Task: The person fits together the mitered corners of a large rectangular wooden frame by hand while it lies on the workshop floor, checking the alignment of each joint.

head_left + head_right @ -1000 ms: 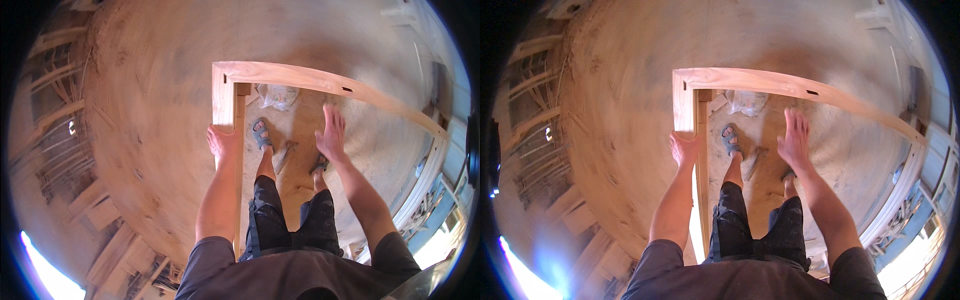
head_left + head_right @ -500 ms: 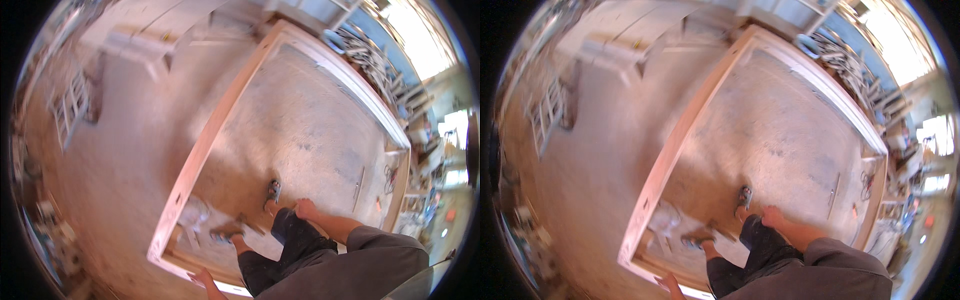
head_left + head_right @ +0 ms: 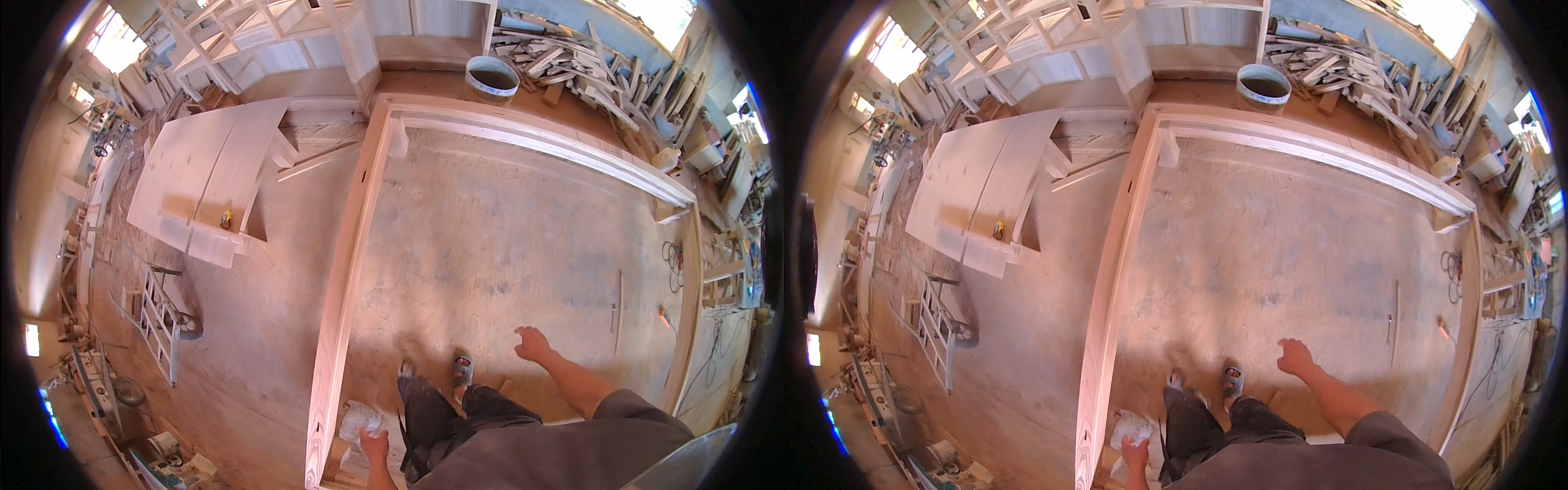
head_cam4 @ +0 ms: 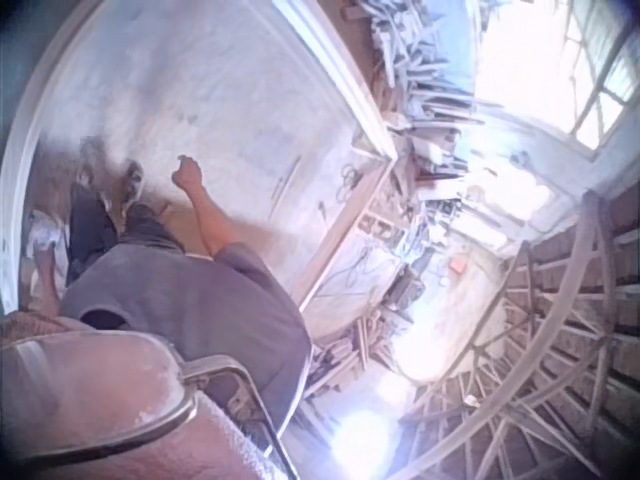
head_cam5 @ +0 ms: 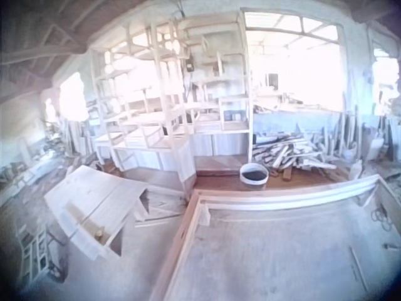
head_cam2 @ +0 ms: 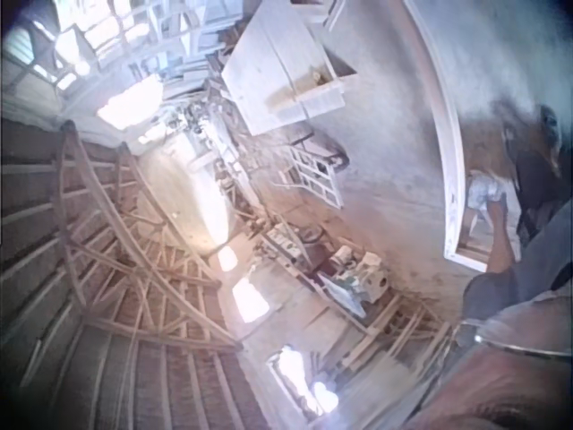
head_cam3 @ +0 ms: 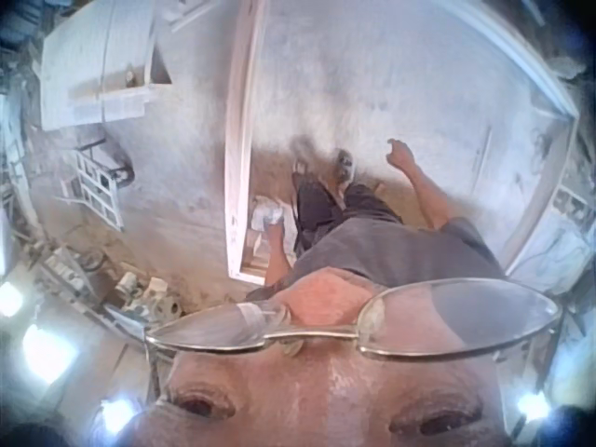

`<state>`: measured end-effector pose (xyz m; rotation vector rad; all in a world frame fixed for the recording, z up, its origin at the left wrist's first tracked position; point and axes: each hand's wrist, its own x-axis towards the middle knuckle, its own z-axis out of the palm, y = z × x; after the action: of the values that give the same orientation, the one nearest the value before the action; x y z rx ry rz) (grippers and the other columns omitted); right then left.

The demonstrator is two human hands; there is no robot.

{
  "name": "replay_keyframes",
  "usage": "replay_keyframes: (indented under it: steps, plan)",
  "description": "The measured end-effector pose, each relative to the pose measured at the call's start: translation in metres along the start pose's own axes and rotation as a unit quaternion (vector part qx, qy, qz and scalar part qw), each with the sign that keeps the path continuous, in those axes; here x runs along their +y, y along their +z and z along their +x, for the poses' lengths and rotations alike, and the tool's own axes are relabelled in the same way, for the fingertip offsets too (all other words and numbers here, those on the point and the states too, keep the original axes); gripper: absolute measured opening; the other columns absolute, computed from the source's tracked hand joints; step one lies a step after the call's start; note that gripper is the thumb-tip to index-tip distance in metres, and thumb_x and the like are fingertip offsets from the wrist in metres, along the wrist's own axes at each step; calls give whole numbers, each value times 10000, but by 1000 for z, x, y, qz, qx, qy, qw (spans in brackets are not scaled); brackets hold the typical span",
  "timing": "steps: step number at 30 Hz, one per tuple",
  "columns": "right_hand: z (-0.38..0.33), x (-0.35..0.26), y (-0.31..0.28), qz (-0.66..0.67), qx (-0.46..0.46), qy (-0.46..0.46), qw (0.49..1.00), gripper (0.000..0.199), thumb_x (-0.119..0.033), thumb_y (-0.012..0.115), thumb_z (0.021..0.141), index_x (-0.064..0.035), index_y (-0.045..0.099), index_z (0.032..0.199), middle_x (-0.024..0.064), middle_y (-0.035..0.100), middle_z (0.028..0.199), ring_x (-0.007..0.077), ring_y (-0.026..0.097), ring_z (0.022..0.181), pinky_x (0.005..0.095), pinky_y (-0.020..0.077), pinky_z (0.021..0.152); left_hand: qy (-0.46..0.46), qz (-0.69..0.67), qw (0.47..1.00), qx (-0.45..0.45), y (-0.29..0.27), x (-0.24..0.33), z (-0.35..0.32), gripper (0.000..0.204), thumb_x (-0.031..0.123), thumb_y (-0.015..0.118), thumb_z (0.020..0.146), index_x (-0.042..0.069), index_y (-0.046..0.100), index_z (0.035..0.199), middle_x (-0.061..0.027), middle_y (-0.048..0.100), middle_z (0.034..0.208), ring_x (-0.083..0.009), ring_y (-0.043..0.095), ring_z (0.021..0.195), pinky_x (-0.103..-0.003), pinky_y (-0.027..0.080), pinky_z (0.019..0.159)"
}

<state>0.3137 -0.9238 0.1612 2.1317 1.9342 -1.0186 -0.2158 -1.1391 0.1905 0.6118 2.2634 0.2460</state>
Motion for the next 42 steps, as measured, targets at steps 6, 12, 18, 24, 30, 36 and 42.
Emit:
replay_keyframes:
  steps: [6, 12, 18, 24, 30, 36, 42]
  plan:
    - [129, -29, -90, 26, 9, 25, 999, 546, -213, 772, 795, -60, 673, 1310, 231, 679, 1322, 416, 604, 1266, 481, 480, 1115, 33, 78, 996, -2, 19, 126, 80, 873, 275, 878, 744, -99, 527, 1450, -301, 636, 1388, -417, 628, 1287, -461, 494, 1101]
    - [281, -2, -152, -22, -14, 15, 1000, 554, -193, 731, 768, -45, 665, 1298, 243, 674, 1246, 424, 628, 1183, 519, 515, 1039, -19, 70, 988, -140, 66, 339, 186, 824, 275, 846, 777, -93, 542, 1448, -307, 635, 1392, -421, 610, 1323, -465, 470, 1137]
    - [514, -86, -255, -12, 65, -47, 997, 620, -183, 729, 771, -55, 632, 1371, 219, 668, 1317, 422, 577, 1283, 524, 449, 1119, 144, 31, 989, -30, 67, 538, 293, 806, 292, 859, 821, -80, 539, 1460, -256, 680, 1322, -411, 619, 1270, -476, 463, 1121]
    - [719, -156, -373, -55, 161, -141, 975, 825, -197, 853, 716, -52, 527, 1460, 201, 565, 1449, 394, 495, 1374, 506, 370, 1181, 135, 3, 991, 4, 102, 694, 380, 852, 285, 861, 825, -76, 492, 1503, -267, 611, 1415, -422, 538, 1351, -475, 417, 1165]
    - [871, -171, -385, -133, 162, -217, 953, 1072, -223, 913, 686, -83, 355, 1590, 201, 537, 1440, 412, 512, 1339, 531, 360, 1170, 137, 103, 979, 109, 161, 801, 458, 1005, 298, 899, 772, -43, 388, 1567, -268, 484, 1540, -474, 420, 1433, -542, 342, 1218]
    - [916, -177, -379, -142, 18, -147, 979, 919, -219, 847, 741, -92, 397, 1531, 220, 578, 1311, 410, 568, 1243, 499, 472, 1057, 115, 156, 979, 62, 187, 884, 497, 1079, 321, 916, 747, 29, 334, 1608, -239, 479, 1536, -437, 430, 1430, -524, 300, 1241]
    - [924, -177, -371, -145, 68, -174, 972, 729, -159, 786, 750, -74, 472, 1402, 229, 607, 1155, 420, 608, 1120, 517, 501, 971, 134, 201, 967, 76, 203, 895, 523, 967, 298, 909, 748, 71, 403, 1540, -214, 571, 1369, -419, 528, 1293, -534, 432, 1112]
